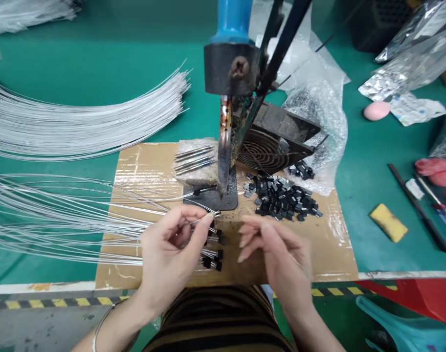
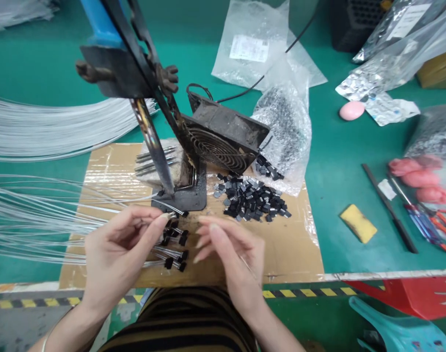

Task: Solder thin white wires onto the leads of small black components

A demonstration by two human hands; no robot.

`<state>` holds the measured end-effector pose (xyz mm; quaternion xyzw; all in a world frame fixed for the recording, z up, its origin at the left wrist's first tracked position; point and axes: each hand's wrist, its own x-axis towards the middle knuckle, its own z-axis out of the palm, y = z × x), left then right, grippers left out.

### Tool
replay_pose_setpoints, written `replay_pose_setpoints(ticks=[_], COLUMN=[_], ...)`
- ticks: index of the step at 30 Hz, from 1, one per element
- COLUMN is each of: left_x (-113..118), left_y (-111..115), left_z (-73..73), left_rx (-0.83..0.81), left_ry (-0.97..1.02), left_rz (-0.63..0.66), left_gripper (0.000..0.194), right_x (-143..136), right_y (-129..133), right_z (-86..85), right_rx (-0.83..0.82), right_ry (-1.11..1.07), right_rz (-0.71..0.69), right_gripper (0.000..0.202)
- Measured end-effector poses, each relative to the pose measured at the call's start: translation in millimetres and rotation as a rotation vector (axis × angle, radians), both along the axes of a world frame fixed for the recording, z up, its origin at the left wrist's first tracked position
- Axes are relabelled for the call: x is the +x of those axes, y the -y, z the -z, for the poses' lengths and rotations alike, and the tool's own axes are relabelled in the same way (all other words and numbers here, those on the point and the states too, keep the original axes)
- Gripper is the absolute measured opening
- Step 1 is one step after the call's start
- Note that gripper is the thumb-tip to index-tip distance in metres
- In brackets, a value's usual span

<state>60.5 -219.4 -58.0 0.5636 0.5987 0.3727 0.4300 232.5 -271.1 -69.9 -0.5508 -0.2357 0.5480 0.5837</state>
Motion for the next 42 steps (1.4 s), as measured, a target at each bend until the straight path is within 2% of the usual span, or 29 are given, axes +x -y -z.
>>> replay_pose_setpoints(ticks=[2, 4, 7, 10, 16, 19, 22, 25, 35, 42], left_x=[-2, -3, -4, -4, -4, -5, -6, -4, -2, -3], left_y=[-3, -5, -5, -5, -6, -6, -5, -6, -6, -6], left_z=[-1.8, -2.8, -3.4, -3.6, -3.9, -3.8, -4.5, -6.1, -9.3, -10.3], left_rx=[-0.018, -0.027, -0.019, -0.014, -0.028, -0.032, -0.034, -0.033, -0.044, -0.040], left_ry=[0.029, 0.035, 0.021, 0.017, 0.028, 0.038, 0.029, 0.017, 0.004, -0.006], left_rz=[-0.008, 0.003, 0.016, 0.022, 0.057, 0.068, 0.064, 0.045, 0.040, 0.064], left_gripper=[0.007, 0.011, 0.010, 0.007, 0.007, 0.006, 0.005, 0.006, 0.005, 0.005], right_x=[21, 39, 54, 58, 57, 53, 44, 32, -1, -11], right_y=[10, 19, 27, 28, 23, 22, 19, 12, -14, -24], right_z=[1.4, 5.8, 16.0, 24.2, 29.7, 28.2, 22.4, 13.7, -5.2, -8.3], right_rx=[0.018, 0.046, 0.124, 0.223, 0.279, 0.219, 0.094, 0.094, 0.087, 0.090], right_ry=[0.382, 0.769, 1.183, 1.343, 1.408, 1.304, 0.962, 0.669, 0.251, 0.143], right_rz=[0.098, 0.131, -0.023, -0.143, -0.153, -0.094, 0.052, 0.127, 0.014, -0.073], right_gripper=[0.012, 0.005, 0.012, 0.014, 0.016, 0.011, 0.008, 0.010, 0.010, 0.011])
